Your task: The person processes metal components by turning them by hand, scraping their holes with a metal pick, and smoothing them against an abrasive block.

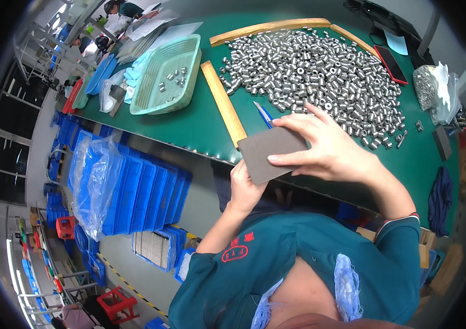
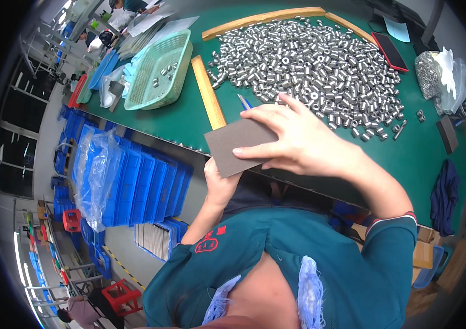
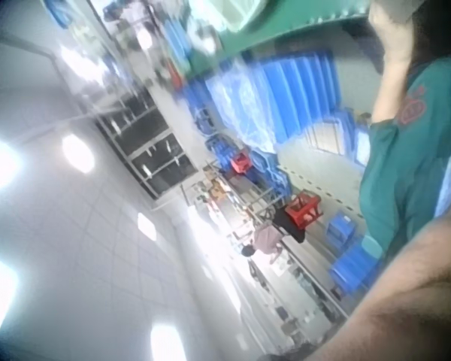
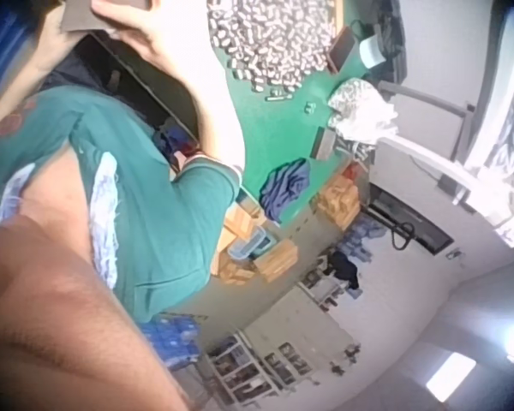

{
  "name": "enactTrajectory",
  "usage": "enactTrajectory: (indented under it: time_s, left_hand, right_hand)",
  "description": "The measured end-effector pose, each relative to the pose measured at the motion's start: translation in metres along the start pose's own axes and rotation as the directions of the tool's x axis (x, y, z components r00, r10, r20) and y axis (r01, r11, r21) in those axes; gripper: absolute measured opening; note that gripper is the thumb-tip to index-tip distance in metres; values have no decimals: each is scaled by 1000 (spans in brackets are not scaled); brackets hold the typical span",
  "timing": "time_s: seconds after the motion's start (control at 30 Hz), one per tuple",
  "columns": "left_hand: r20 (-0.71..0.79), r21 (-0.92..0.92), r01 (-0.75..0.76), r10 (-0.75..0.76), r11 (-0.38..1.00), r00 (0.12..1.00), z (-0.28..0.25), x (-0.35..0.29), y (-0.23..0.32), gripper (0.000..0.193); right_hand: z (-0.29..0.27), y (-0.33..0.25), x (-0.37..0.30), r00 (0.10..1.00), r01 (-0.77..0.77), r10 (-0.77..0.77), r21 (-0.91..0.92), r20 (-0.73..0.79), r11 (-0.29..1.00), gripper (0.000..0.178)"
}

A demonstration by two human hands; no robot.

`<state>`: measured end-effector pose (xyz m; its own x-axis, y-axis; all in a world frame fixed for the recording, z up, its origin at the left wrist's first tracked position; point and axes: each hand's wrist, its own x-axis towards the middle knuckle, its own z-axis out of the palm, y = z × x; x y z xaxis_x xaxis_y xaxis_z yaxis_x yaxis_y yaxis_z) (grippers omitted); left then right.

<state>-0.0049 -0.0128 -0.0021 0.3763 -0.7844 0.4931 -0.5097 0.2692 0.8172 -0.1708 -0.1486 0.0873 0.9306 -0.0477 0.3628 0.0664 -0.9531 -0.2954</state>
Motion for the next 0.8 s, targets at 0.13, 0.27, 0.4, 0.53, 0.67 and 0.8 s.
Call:
enactTrajectory:
  time_s: [0.13, 0.27, 0.4, 0.53, 0.67, 0.8]
  left_hand:
    - [10, -53, 120, -120, 991, 993, -4, 7, 7, 28]
    - [3, 20, -46, 46, 999, 999, -1, 1, 1, 25]
    - [-34, -116, 140, -145, 983, 989, 0, 4, 3, 26]
    - [-5, -244, 170, -176, 955, 984, 0, 3, 1, 29]
    - [31, -175, 187, -185, 966, 982, 2, 5, 5, 33]
    - [42, -95, 113, -110, 989, 993, 3, 2, 1, 34]
  right_hand:
    - [-7, 23, -5, 996, -82, 81, -21, -40, 996, 51]
    - [0, 1, 0, 998, 4, -2, 36, -66, 999, 56]
    - [-21, 17, -7, 991, -128, 124, -101, -40, 987, 57]
    - [-28, 17, -8, 988, -138, 133, -63, -79, 988, 58]
    - [-15, 12, -4, 994, -81, 79, -39, -69, 996, 57]
    - [0, 3, -1, 999, -8, 7, -3, -54, 1000, 54]
